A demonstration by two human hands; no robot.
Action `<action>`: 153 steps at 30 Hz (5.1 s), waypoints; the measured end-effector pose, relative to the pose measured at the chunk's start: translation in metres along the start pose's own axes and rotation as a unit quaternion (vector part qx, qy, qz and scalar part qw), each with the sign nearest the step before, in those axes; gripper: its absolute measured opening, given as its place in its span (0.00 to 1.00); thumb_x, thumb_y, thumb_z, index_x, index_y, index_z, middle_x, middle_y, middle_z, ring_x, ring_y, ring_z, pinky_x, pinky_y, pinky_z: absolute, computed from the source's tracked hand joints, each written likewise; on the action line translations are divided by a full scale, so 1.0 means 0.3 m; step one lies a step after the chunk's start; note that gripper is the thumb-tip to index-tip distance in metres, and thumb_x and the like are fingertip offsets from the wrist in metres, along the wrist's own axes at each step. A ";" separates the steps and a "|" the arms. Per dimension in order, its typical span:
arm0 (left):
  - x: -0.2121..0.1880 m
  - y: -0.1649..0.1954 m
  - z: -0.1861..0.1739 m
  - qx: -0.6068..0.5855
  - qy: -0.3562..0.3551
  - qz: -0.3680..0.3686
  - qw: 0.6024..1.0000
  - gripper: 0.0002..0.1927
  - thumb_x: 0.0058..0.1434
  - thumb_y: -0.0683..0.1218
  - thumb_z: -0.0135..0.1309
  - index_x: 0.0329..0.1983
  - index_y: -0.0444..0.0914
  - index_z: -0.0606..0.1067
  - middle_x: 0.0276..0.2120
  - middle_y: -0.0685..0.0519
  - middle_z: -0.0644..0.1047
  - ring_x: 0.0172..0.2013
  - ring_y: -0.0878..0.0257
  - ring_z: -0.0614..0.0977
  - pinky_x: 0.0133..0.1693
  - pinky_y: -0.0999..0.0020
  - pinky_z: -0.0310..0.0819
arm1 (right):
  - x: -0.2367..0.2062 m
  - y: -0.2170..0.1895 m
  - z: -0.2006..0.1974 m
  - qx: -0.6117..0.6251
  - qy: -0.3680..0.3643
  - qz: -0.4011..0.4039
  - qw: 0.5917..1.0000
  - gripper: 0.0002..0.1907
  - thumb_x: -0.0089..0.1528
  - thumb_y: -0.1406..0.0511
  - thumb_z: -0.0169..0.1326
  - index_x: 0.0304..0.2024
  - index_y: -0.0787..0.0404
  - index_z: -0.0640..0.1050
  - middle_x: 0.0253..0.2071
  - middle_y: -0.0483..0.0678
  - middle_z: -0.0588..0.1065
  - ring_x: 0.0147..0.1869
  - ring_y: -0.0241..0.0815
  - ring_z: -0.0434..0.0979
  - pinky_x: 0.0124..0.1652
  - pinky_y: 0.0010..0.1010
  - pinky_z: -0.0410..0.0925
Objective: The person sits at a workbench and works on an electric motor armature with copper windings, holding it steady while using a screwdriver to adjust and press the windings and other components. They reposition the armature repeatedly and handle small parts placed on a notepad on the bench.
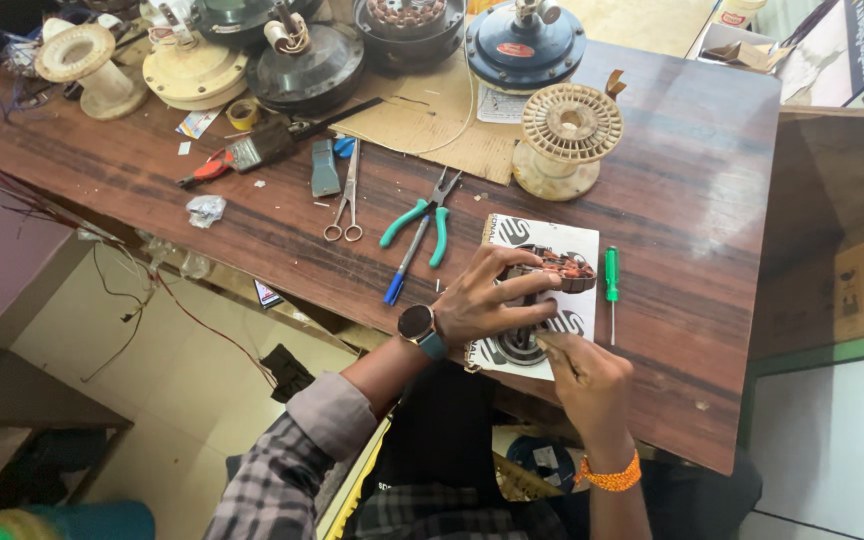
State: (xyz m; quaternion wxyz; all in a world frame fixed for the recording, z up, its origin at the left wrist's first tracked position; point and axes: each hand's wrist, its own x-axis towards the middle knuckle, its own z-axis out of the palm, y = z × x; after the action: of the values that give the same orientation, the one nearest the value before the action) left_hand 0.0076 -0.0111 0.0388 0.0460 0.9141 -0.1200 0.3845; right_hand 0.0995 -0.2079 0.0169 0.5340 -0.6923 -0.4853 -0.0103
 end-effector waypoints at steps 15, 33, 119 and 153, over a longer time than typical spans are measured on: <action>0.023 0.025 -0.073 -0.085 0.100 -0.086 0.988 0.13 0.61 0.41 0.67 0.32 0.37 0.70 0.62 0.47 0.71 0.53 0.53 0.80 0.54 0.57 0.78 | 0.190 -0.051 -0.081 -0.042 0.001 0.084 0.996 0.07 0.64 0.61 0.62 0.40 0.57 0.85 0.16 0.36 0.66 0.18 0.25 0.56 0.19 0.24 0.48; -0.065 -0.106 -0.111 -0.098 0.092 -0.054 0.989 0.12 0.60 0.41 0.65 0.37 0.40 0.70 0.57 0.52 0.76 0.57 0.57 0.79 0.55 0.57 0.74 | 0.509 -0.090 0.093 -0.038 -0.118 0.231 0.965 0.07 0.61 0.67 0.64 0.42 0.60 0.85 0.22 0.42 0.72 0.26 0.27 0.68 0.26 0.25 0.62; -0.067 -0.068 -0.057 -0.193 0.098 -0.126 0.968 0.13 0.63 0.40 0.61 0.44 0.41 0.69 0.56 0.59 0.79 0.51 0.60 0.79 0.56 0.59 0.72 | 0.133 -0.093 0.020 -0.084 -0.015 0.052 0.995 0.04 0.64 0.67 0.63 0.41 0.59 0.84 0.19 0.42 0.74 0.20 0.29 0.62 0.22 0.25 0.53; -0.068 -0.058 -0.147 -0.072 0.096 -0.053 0.991 0.13 0.58 0.42 0.65 0.36 0.39 0.70 0.60 0.51 0.73 0.55 0.57 0.79 0.54 0.56 0.74 | 0.431 -0.236 0.079 -0.117 -0.113 0.122 0.979 0.08 0.60 0.67 0.63 0.42 0.59 0.85 0.21 0.49 0.74 0.23 0.34 0.73 0.26 0.30 0.65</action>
State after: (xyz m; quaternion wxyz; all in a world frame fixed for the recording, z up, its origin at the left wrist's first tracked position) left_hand -0.0324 0.0173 0.0552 0.1436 0.8725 -0.0941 0.4574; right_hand 0.1076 -0.1075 0.1271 0.3884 -0.8003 -0.4504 0.0767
